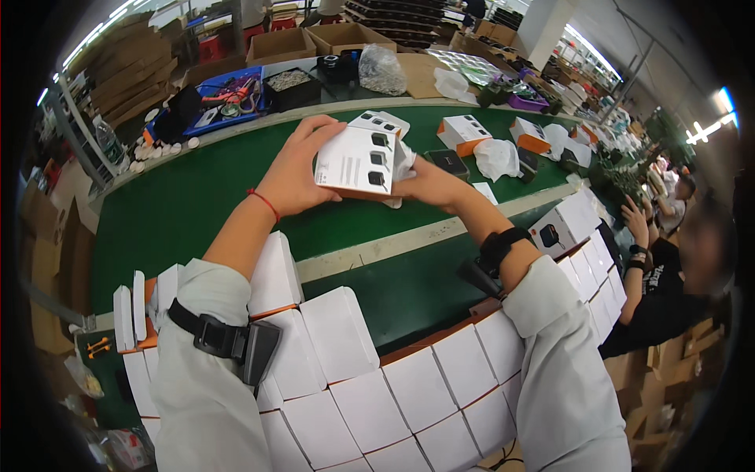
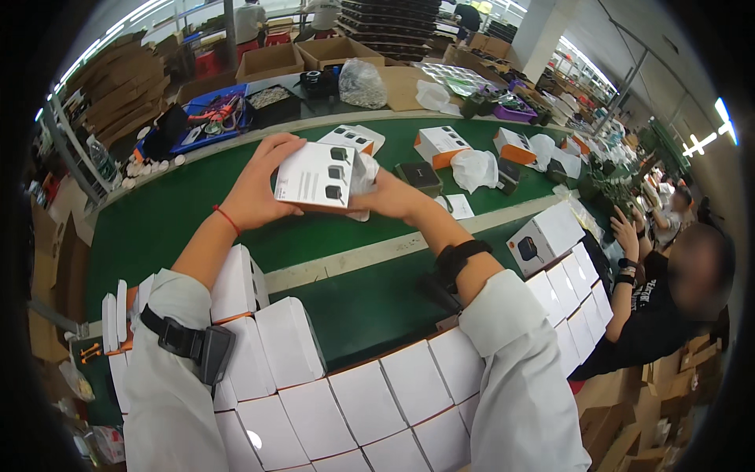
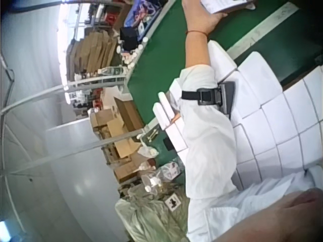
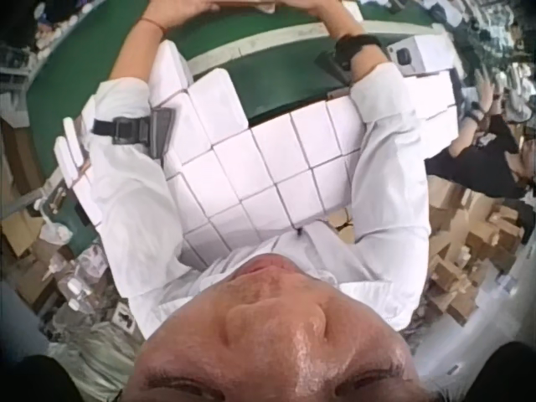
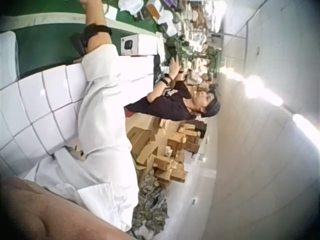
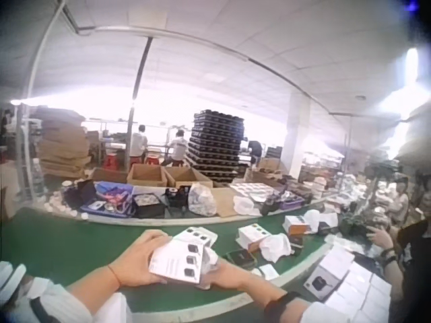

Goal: The recorder is placing electronic components or small devices into individual orange and white cardboard boxes at an assembly line.

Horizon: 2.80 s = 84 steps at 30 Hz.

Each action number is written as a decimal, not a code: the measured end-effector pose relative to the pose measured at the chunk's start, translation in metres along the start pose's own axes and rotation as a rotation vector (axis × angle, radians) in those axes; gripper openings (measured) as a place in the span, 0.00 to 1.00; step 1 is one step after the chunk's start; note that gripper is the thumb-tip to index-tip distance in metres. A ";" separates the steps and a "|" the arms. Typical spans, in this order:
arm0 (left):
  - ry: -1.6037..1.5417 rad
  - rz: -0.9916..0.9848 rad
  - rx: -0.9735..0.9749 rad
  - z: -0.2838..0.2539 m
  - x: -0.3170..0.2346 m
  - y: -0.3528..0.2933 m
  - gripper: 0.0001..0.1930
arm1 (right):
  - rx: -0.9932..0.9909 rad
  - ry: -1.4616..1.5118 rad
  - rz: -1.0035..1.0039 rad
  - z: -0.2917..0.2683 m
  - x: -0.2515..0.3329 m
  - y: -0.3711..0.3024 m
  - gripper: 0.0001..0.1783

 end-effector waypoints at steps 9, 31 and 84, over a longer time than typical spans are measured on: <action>0.419 -0.527 -0.139 -0.018 0.034 -0.006 0.53 | -0.356 -0.158 -0.011 -0.035 -0.006 0.003 0.30; 0.184 -0.322 -0.016 -0.008 0.055 -0.005 0.40 | -0.175 -1.248 -0.152 -0.132 0.010 -0.133 0.47; 0.165 -0.447 0.212 0.001 0.017 -0.010 0.60 | -0.869 -1.275 0.528 -0.092 -0.103 -0.021 0.13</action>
Point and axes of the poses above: each hand's wrist, its own y-axis towards the middle knuckle, its own z-axis out of the palm, x = y × z, the point moved 2 cm from there along y, towards the middle knuckle, and after that the axes turned 13 degrees about -y, right-handed, at the moved point
